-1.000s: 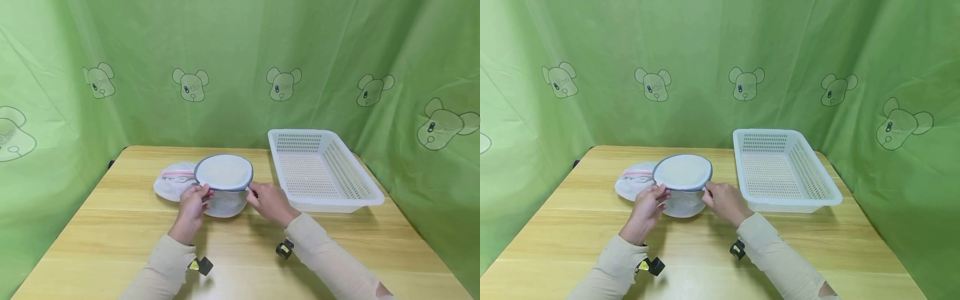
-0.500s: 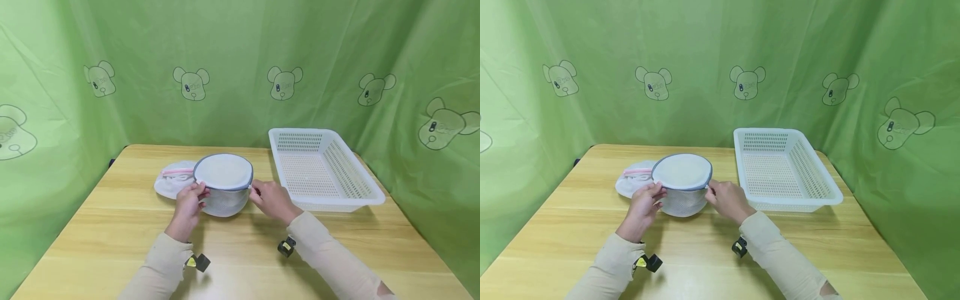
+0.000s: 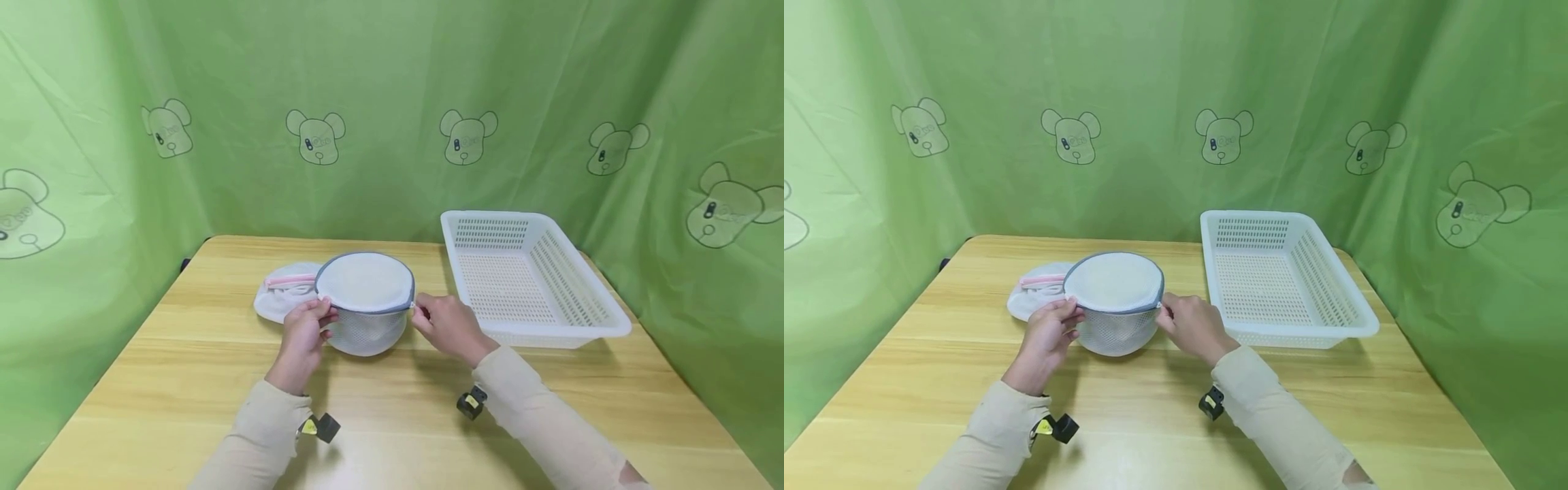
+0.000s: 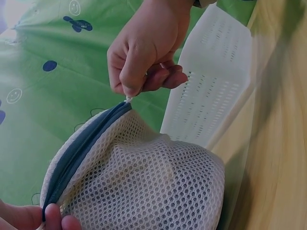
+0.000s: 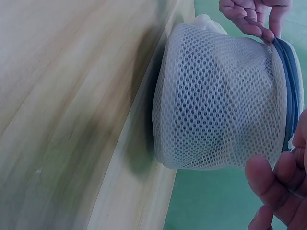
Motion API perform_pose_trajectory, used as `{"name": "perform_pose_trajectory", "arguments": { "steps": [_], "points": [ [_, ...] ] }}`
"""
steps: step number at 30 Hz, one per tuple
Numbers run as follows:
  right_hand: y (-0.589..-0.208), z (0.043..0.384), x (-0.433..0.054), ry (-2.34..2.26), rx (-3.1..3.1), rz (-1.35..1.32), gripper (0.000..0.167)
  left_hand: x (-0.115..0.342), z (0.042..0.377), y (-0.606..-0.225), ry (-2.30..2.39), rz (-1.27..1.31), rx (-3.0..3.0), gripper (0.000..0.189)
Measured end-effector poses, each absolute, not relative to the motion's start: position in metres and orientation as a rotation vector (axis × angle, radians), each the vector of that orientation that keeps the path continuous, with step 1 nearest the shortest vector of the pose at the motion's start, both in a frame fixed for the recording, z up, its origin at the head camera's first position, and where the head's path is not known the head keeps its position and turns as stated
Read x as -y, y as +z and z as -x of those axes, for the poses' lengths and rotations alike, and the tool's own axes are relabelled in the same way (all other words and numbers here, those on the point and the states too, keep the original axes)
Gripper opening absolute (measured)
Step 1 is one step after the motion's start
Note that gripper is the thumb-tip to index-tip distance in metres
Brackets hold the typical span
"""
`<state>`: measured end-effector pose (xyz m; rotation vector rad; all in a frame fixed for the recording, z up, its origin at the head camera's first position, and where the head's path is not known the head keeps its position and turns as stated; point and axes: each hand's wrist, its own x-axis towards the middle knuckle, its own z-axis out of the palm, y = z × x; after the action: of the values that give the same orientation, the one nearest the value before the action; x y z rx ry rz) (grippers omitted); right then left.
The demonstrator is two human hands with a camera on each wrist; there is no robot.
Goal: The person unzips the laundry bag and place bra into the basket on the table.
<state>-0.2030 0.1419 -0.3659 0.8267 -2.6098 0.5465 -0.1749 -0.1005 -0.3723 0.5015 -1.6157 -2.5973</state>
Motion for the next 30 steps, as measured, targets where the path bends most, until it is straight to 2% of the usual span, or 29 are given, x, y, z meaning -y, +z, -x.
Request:
{"name": "perform_pose_trajectory", "arguments": {
  "steps": [13,18,24,30],
  "points": [
    [-0.367,0.202,-0.142,0.553,2.631,-0.846,0.024,0.098,0.179,-0.374,-2.559,-0.536,1.64,0.009],
    [-0.368,0.201,-0.14,0.555,2.636,-0.844,0.024,0.091,0.177,-0.377,-2.563,-0.524,1.698,0.023],
    [-0.368,0.2,-0.139,0.565,2.623,-0.86,0.025,0.08,0.17,-0.383,-2.645,-0.392,1.804,0.046],
    [-0.369,0.199,-0.135,0.576,2.597,-0.885,0.026,0.068,0.164,-0.386,-2.628,-0.248,1.922,0.053]
  ]
}}
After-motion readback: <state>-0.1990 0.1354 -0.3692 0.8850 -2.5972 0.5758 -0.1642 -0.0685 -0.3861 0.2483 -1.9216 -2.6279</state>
